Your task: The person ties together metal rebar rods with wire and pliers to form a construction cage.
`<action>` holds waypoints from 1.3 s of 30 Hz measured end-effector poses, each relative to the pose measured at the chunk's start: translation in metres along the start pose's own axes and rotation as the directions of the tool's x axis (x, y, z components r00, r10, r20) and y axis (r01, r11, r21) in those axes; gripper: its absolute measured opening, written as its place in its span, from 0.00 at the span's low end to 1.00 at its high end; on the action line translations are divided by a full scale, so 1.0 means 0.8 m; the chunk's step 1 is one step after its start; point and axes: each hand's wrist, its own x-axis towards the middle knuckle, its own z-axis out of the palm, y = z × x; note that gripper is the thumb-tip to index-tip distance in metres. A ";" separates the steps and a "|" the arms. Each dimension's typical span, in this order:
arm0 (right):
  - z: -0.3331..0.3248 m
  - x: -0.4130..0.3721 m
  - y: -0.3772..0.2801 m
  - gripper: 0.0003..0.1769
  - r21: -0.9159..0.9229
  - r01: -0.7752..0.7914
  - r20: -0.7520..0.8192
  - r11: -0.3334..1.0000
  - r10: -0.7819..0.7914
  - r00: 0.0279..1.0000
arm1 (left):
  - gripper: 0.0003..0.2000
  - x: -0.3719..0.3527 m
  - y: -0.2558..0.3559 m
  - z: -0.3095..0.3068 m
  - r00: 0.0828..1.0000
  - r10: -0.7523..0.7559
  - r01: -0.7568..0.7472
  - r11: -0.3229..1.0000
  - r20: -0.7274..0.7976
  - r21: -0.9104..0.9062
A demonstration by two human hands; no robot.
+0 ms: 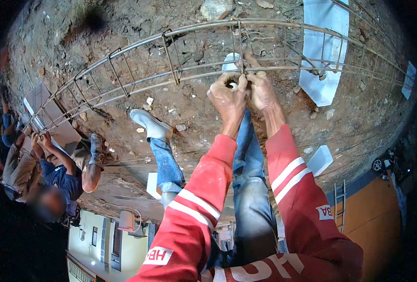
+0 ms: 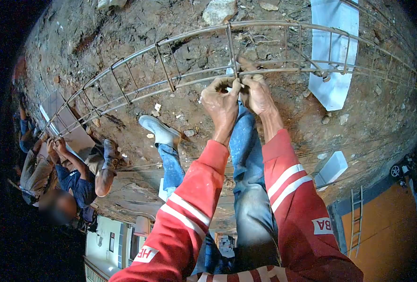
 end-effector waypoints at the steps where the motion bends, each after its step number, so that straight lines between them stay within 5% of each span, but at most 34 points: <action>1: -0.002 0.002 0.002 0.30 -0.124 0.009 -0.014 0.992 -0.011 1.000 | 0.08 -0.001 0.005 -0.003 0.998 -0.052 0.052 0.999 0.030 0.004; 7: -0.020 0.010 0.015 0.29 -0.418 0.094 -0.017 0.903 -0.111 0.994 | 0.09 -0.005 -0.006 -0.010 0.974 -0.182 0.200 0.970 0.135 -0.140; 10: -0.020 0.007 0.009 0.22 -0.880 0.343 0.161 0.329 -0.472 0.867 | 0.09 0.002 -0.014 -0.012 0.940 -0.281 0.321 0.920 0.191 -0.224; 13: -0.010 -0.002 0.010 0.15 -0.961 0.155 0.034 0.227 -0.462 0.886 | 0.08 0.015 -0.016 -0.022 0.743 -0.524 0.662 0.667 0.416 -0.342; 16: 0.015 -0.016 0.021 0.13 -0.995 0.082 0.027 0.056 -0.638 0.770 | 0.11 0.024 -0.032 -0.026 0.624 -0.503 0.768 0.537 0.598 -0.349; 18: 0.033 -0.024 0.019 0.08 -0.995 -0.078 -0.095 0.056 -0.696 0.712 | 0.14 0.029 -0.030 -0.030 0.610 -0.514 0.763 0.587 0.603 -0.271; 20: 0.035 -0.031 0.024 0.07 -0.997 -0.082 -0.051 -0.007 -0.727 0.685 | 0.16 0.033 -0.050 -0.029 0.610 -0.485 0.717 0.674 0.626 -0.177; 22: 0.033 -0.040 0.026 0.06 -0.993 0.100 0.020 0.060 -0.756 0.655 | 0.15 0.039 -0.060 -0.026 0.614 -0.492 0.686 0.720 0.618 -0.108; 23: 0.032 -0.042 0.030 0.06 -0.963 0.152 -0.052 0.224 -0.705 0.708 | 0.15 0.041 -0.063 -0.024 0.595 -0.457 0.683 0.721 0.661 -0.117; 24: 0.029 -0.045 0.031 0.06 -0.965 0.153 -0.038 0.210 -0.698 0.715 | 0.14 0.041 -0.066 -0.020 0.574 -0.422 0.683 0.719 0.702 -0.127; 26: 0.032 -0.055 0.030 0.08 -0.655 -0.064 -0.354 0.753 -0.231 0.907 | 0.09 0.043 -0.074 -0.011 0.567 -0.338 0.739 0.611 0.751 -0.283; 27: 0.034 -0.061 0.030 0.12 -0.599 -0.028 -0.325 0.800 -0.212 0.922 | 0.09 0.041 -0.077 -0.008 0.593 -0.341 0.721 0.629 0.730 -0.291; 29: 0.044 -0.067 0.021 0.12 -0.602 0.023 -0.318 0.798 -0.266 0.910 | 0.08 0.039 -0.070 -0.007 0.619 -0.343 0.703 0.643 0.707 -0.303; 32: 0.043 -0.062 0.005 0.14 -0.598 0.078 -0.316 0.798 -0.325 0.891 | 0.09 0.033 -0.054 -0.012 0.619 -0.374 0.765 0.484 0.690 -0.424; 34: 0.030 -0.051 -0.005 0.15 -0.626 -0.108 -0.415 0.772 -0.213 0.885 | 0.08 0.033 -0.042 -0.016 0.656 -0.475 0.702 0.669 0.586 -0.244; 39: 0.023 -0.039 -0.017 0.14 -0.632 -0.056 -0.267 0.773 -0.149 0.952 | 0.08 0.010 -0.013 -0.025 0.808 -0.445 0.542 0.818 0.385 -0.191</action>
